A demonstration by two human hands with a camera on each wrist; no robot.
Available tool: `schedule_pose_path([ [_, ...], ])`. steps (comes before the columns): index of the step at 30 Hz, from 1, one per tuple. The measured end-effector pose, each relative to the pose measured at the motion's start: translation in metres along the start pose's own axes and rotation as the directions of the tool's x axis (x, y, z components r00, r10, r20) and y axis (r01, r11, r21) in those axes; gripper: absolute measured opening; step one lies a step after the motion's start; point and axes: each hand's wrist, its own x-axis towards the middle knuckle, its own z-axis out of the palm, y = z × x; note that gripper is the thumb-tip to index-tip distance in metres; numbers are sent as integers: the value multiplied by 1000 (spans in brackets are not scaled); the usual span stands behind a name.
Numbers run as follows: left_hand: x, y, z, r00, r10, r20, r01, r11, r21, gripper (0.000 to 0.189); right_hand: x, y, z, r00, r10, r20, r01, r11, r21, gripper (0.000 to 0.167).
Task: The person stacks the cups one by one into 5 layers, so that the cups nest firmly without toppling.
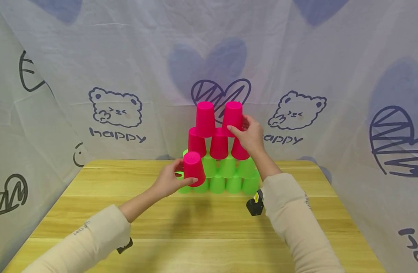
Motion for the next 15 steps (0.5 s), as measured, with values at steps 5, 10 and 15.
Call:
schedule_pose_path([
  [5,2,6,-5,1000,-5,6,5,1000,12,51,0,-2,0,1000,1,3,-1,1000,-3,57],
  [10,5,12,-9,1000,-6,4,6,1000,13,51,0,-2,1,1000,1,8,-1,1000,-2,57],
  [15,9,20,-12,1000,13,8,-13,1000,18,52,-1,0,1,1000,-1,0,1,1000,3,57],
])
